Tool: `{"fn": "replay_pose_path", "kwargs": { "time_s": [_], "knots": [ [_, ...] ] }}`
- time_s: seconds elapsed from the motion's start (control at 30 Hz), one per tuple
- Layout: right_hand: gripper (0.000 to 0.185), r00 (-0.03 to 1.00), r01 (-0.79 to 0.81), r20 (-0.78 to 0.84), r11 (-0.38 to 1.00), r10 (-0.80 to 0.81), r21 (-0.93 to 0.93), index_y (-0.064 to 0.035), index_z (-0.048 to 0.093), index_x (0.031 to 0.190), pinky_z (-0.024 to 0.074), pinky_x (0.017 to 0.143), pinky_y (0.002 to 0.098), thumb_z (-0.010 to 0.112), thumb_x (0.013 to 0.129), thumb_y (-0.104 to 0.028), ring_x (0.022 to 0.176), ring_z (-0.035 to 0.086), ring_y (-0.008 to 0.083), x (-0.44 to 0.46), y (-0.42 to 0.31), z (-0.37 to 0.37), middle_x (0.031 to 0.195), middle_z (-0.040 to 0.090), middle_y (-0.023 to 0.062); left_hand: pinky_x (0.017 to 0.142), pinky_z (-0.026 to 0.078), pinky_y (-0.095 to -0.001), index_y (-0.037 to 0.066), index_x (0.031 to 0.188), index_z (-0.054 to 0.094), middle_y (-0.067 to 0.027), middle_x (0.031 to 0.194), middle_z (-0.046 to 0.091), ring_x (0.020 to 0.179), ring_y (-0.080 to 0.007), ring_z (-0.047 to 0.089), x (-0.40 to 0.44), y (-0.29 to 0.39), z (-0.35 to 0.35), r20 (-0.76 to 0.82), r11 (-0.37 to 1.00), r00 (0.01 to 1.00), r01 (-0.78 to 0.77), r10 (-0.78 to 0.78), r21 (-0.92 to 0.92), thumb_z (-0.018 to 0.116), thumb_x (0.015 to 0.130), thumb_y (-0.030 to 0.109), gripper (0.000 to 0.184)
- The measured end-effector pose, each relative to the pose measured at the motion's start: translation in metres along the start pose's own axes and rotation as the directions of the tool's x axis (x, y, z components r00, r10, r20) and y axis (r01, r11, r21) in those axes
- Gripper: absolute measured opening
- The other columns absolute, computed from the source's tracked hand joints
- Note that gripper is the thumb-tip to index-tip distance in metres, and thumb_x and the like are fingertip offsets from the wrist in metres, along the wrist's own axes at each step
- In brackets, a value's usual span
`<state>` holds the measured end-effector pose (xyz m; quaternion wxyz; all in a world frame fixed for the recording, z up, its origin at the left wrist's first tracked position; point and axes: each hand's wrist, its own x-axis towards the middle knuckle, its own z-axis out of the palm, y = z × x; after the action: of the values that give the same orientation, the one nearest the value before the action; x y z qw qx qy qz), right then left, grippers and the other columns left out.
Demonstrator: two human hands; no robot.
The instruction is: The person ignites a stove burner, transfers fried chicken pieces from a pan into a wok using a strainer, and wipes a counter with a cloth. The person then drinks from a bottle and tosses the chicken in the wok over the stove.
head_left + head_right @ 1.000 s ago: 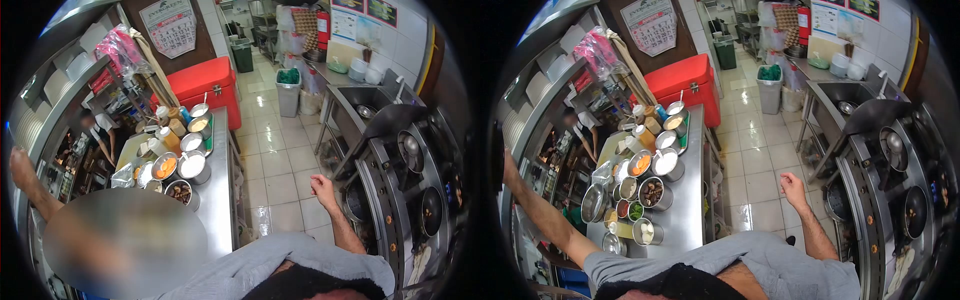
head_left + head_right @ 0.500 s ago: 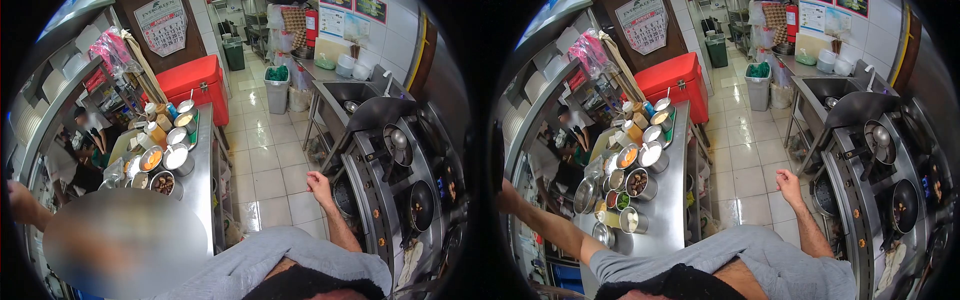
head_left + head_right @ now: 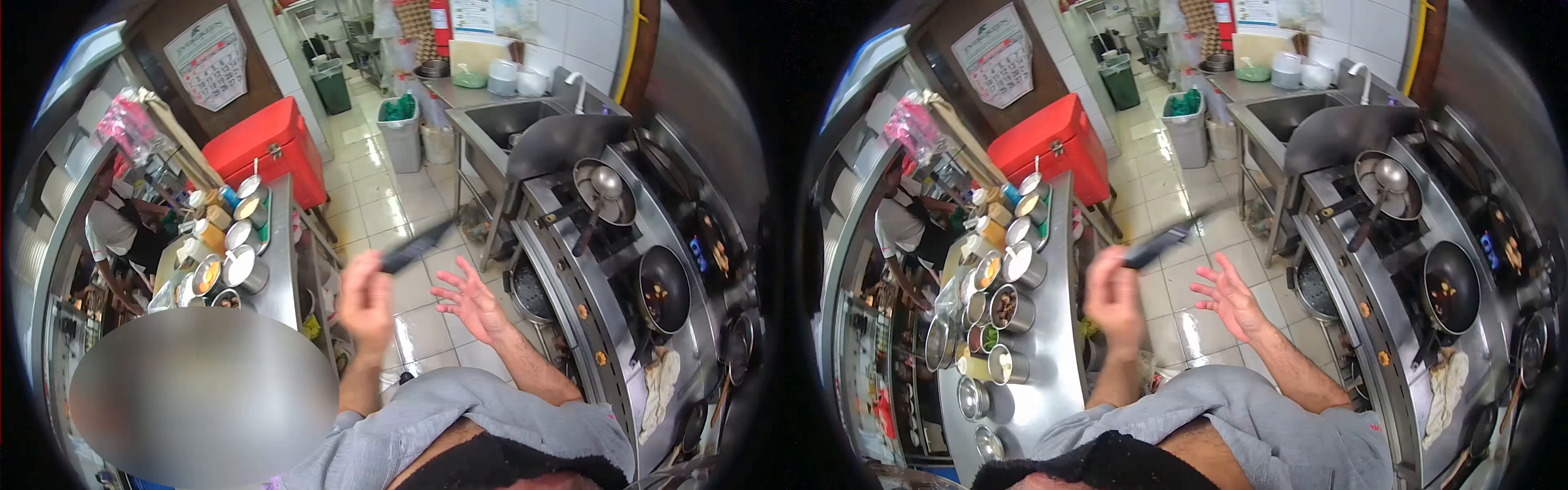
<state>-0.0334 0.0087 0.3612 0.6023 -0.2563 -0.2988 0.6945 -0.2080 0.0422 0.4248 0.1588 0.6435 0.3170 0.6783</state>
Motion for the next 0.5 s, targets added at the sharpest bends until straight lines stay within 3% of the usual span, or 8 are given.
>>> {"fn": "replay_pose_path", "kwargs": {
  "time_s": [0.03,0.1,0.17,0.2,0.27,0.33,0.43,0.5],
  "knots": [
    [0.065,1.000,0.029,-0.012,0.985,-0.027,0.170,-0.0094,0.020,0.131,0.0395,0.081,0.0364,0.053,0.083,-0.039,0.105,0.044,0.0217,-0.010,-0.008,-0.003,0.114,0.045,0.0107,0.079,0.045,-0.0276,0.000,0.103,0.052,-0.0123,0.108,0.052,0.096,-0.0187,0.051,-0.030,-0.005,0.028,0.103,0.959,0.982,0.175,-0.155,-0.225,0.052,0.080,-0.003,0.024],
    [0.055,0.995,0.080,-0.082,0.960,-0.059,0.270,-0.0097,0.025,0.125,0.0407,0.080,0.0376,0.053,0.084,-0.033,0.100,0.048,0.0227,-0.029,-0.027,-0.013,0.107,0.049,0.0120,0.078,0.046,-0.0270,0.001,0.105,0.051,-0.0123,0.108,0.051,0.097,-0.0192,0.051,-0.078,-0.007,0.066,0.328,0.904,0.930,0.276,-0.166,-0.325,0.053,0.079,-0.004,0.026],
    [0.044,0.876,0.285,-0.430,0.954,-0.218,0.096,-0.0089,0.030,0.119,0.0429,0.078,0.0388,0.054,0.085,-0.023,0.089,0.053,0.0217,-0.054,-0.040,-0.032,0.096,0.052,0.0120,0.078,0.047,-0.0275,0.002,0.106,0.050,-0.0110,0.108,0.049,0.097,-0.0186,0.051,-0.109,-0.001,0.088,0.516,0.882,0.847,0.334,-0.126,-0.334,0.057,0.077,-0.003,0.030],
    [0.043,0.830,0.344,-0.478,0.939,-0.288,0.031,-0.0085,0.030,0.120,0.0440,0.077,0.0384,0.053,0.085,-0.019,0.083,0.054,0.0218,-0.066,-0.045,-0.046,0.088,0.053,0.0115,0.078,0.047,-0.0275,0.002,0.106,0.050,-0.0110,0.108,0.049,0.097,-0.0186,0.051,-0.114,0.006,0.097,0.526,0.876,0.841,0.345,-0.129,-0.337,0.057,0.077,-0.003,0.030],
    [0.043,0.748,0.401,-0.531,0.909,-0.398,-0.116,-0.0065,0.029,0.120,0.0461,0.073,0.0368,0.052,0.084,-0.015,0.074,0.055,0.0211,-0.089,-0.055,-0.064,0.079,0.054,0.0108,0.077,0.048,-0.0272,0.002,0.107,0.050,-0.0092,0.106,0.047,0.097,-0.0169,0.051,-0.119,0.019,0.115,0.776,0.799,0.621,0.520,-0.110,-0.303,0.060,0.076,-0.001,0.032],
    [0.045,0.688,0.393,-0.570,0.891,-0.448,-0.226,-0.0049,0.027,0.120,0.0478,0.069,0.0358,0.052,0.084,-0.014,0.070,0.055,0.0205,-0.112,-0.064,-0.072,0.077,0.053,0.0105,0.077,0.048,-0.0270,0.003,0.107,0.050,-0.0083,0.105,0.047,0.096,-0.0159,0.051,-0.138,0.021,0.134,0.823,0.731,0.558,0.606,-0.109,-0.314,0.060,0.076,0.000,0.033],
    [0.052,0.666,0.449,-0.562,0.865,-0.491,-0.224,-0.0061,0.024,0.126,0.0481,0.070,0.0350,0.054,0.083,-0.011,0.072,0.055,0.0180,-0.135,-0.071,-0.072,0.082,0.053,0.0097,0.077,0.049,-0.0267,0.002,0.107,0.048,-0.0067,0.103,0.045,0.094,-0.0144,0.051,-0.157,0.028,0.161,0.885,0.604,0.452,0.737,-0.107,-0.303,0.061,0.076,0.000,0.034],
    [0.053,0.667,0.449,-0.553,0.862,-0.499,-0.236,-0.0047,0.024,0.126,0.0474,0.070,0.0341,0.054,0.083,-0.011,0.073,0.055,0.0181,-0.146,-0.068,-0.078,0.084,0.053,0.0098,0.076,0.050,-0.0263,0.002,0.109,0.045,-0.0061,0.105,0.044,0.092,-0.0138,0.052,-0.166,0.030,0.175,0.929,0.297,0.348,0.906,-0.124,-0.300,0.060,0.076,0.000,0.036]
  ]
}}
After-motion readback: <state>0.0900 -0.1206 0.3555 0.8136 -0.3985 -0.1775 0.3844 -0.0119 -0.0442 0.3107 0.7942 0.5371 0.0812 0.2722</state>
